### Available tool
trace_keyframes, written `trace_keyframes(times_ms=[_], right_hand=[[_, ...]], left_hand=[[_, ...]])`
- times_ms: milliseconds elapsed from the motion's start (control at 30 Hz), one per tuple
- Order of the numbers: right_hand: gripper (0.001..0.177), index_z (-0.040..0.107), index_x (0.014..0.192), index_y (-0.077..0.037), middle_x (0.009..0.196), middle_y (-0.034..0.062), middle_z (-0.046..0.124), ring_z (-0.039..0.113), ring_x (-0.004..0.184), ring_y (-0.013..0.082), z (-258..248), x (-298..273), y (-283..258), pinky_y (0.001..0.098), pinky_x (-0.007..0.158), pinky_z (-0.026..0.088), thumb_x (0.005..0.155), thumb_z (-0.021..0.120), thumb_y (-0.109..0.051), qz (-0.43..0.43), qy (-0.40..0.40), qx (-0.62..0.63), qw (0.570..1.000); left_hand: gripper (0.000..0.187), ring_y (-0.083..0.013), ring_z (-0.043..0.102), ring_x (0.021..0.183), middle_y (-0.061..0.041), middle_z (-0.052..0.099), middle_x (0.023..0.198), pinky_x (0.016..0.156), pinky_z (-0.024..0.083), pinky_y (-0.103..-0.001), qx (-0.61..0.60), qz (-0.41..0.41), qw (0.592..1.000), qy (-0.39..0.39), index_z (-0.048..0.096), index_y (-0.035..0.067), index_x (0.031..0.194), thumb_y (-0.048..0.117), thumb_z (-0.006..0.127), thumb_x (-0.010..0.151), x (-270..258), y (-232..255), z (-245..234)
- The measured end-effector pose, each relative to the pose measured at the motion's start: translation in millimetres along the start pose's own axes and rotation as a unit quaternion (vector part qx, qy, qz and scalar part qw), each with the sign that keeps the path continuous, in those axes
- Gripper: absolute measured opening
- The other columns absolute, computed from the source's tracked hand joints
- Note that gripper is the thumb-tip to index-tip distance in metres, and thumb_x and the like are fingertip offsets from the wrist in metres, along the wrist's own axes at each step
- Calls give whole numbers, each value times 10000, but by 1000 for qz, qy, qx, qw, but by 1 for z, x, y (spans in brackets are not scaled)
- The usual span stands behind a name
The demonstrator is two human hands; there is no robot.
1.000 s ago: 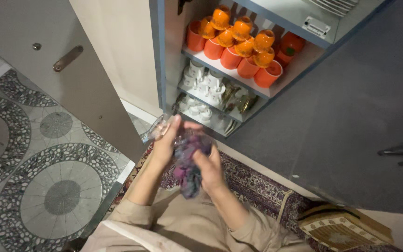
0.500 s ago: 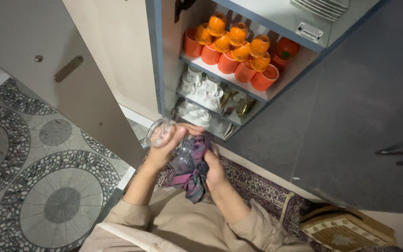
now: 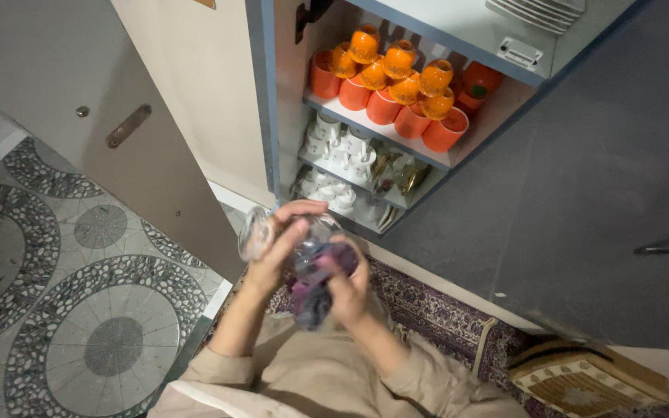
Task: The person wipes a glass and a pink mug with a cloth before placing them onto the shelves of a cabinet.
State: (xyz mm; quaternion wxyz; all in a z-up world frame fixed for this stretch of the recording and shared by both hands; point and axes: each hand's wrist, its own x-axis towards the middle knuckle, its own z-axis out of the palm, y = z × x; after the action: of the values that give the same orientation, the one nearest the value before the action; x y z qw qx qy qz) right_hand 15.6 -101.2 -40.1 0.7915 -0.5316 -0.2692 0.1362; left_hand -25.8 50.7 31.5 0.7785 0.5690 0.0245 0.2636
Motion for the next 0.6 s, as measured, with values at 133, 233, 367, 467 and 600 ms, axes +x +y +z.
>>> trace_keyframes(times_ms=[133, 233, 367, 467, 600], right_hand=[[215, 594, 1146, -38, 1072, 90, 665, 678, 961, 178, -22, 5, -11, 325, 844, 584, 1027, 679, -196, 52, -52, 239, 968], [317, 588, 1196, -56, 1116, 104, 656, 691, 971, 200, -30, 13, -21, 359, 868, 595, 959, 623, -263, 117, 3, 263, 958], [468, 621, 1227, -73, 1073, 108, 696, 713, 953, 231, -40, 23, -21, 383, 883, 588, 818, 618, -299, 234, 96, 351, 901], [378, 593, 1193, -6, 1131, 146, 676, 674, 1042, 244, -56, 26, -13, 383, 974, 566, 1057, 618, -358, 73, -247, 386, 886], [233, 574, 1097, -26, 1050, 102, 658, 660, 1024, 232, -48, 18, -8, 349, 950, 565, 1049, 671, -233, 121, -166, 346, 915]], left_hand=[[621, -252, 492, 1449, -139, 522, 1538, 1213, 386, -381, 99, 63, 969, -218, 604, 26, 1386, 351, 758, 879, 0, 22, -10], [801, -252, 460, 1456, -147, 482, 1554, 1202, 363, -375, 81, 33, 964, -250, 521, 32, 1462, 333, 822, 783, 3, 30, -8], [844, -219, 566, 1305, -142, 535, 1462, 1103, 464, -370, -231, -183, 924, -245, 474, 51, 1487, 332, 824, 772, 1, 16, -10], [544, -108, 634, 856, -93, 709, 1166, 788, 528, -251, -304, -268, 896, -178, 643, -14, 1250, 300, 768, 823, 3, -14, -14], [336, -44, 414, 473, 72, 529, 642, 421, 331, -214, -109, -343, 931, -55, 642, 102, 840, 400, 691, 987, -2, -51, -18]])
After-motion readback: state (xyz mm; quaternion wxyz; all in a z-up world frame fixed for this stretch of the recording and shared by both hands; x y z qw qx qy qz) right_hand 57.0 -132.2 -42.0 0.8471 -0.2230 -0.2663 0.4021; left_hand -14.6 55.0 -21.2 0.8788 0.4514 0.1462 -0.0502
